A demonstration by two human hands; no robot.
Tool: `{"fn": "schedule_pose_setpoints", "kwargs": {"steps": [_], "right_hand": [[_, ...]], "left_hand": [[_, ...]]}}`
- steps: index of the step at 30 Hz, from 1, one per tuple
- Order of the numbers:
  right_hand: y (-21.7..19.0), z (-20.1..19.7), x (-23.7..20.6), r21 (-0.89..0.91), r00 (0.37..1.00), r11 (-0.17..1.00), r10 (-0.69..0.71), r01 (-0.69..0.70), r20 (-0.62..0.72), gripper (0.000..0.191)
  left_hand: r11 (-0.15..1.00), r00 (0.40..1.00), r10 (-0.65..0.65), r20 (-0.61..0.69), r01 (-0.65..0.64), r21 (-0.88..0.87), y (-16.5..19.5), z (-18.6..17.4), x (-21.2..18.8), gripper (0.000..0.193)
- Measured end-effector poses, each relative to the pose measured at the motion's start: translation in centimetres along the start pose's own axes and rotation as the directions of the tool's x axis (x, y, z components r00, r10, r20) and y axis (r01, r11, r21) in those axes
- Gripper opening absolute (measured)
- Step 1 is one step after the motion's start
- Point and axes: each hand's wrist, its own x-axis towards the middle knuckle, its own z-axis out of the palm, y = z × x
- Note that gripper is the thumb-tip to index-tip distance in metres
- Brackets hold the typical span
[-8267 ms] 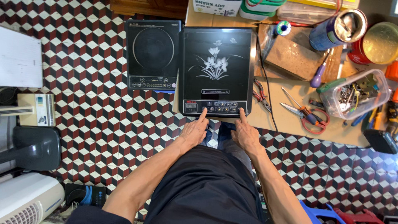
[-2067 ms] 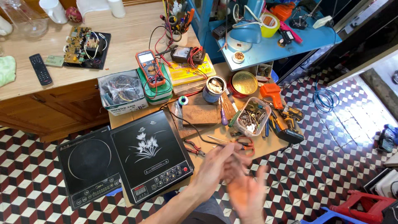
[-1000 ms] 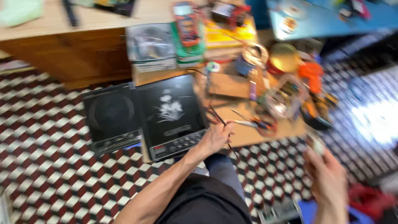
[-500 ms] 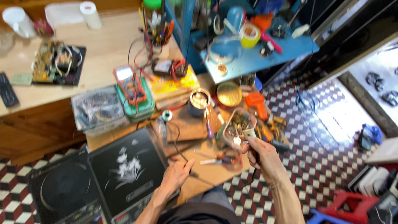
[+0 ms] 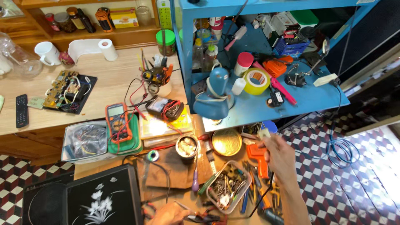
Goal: The person retrieves an induction cooktop from the floor and places it on a workbench. They wipe the surface with a cloth, press buttons on the control panel, and plug the power cord into a socket. The person then presses buttons again to test the unit's functionality.
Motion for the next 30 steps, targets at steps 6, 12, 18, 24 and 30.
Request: {"fn": "schedule_pose_setpoints", "kwargs": {"steps": [6,12,18,24,30], "right_hand": [[-4.8,1.6,10.3,0.111,0.973,0.968,-0.228,0.223,0.029,0.031],[-9.6,2.5,18.4,0.399,0.807,0.899,-0.368,0.182,0.461,0.041],[-9.0,4.7,20.4,-0.248,0.463,0.403,-0.842,0.881,0.278,0.040],[-6.6,8.3,20.6,-0.372,0.538,0.467,-0.836,0.802,0.109,0.031],[-3.5,10.0,23.1,-0.408,0.881,0.794,-0.326,0.452,0.343,0.029]], "left_hand": [[0.985,0.904,-0.139,-0.404,0.085,-0.151,2.7,0.9,2.5,0.051],[0.928,0.892,-0.329,-0.310,0.245,-0.279,3.8,-1.5,5.0,0.039],[0.879,0.832,-0.406,-0.378,0.242,-0.411,4.2,-3.0,5.1,0.031],[0.869,0.695,-0.379,-0.611,0.042,-0.492,7.0,-9.5,3.7,0.032],[0.819,0.678,-0.233,-0.697,-0.250,-0.517,11.5,-18.8,4.9,0.030]]}}
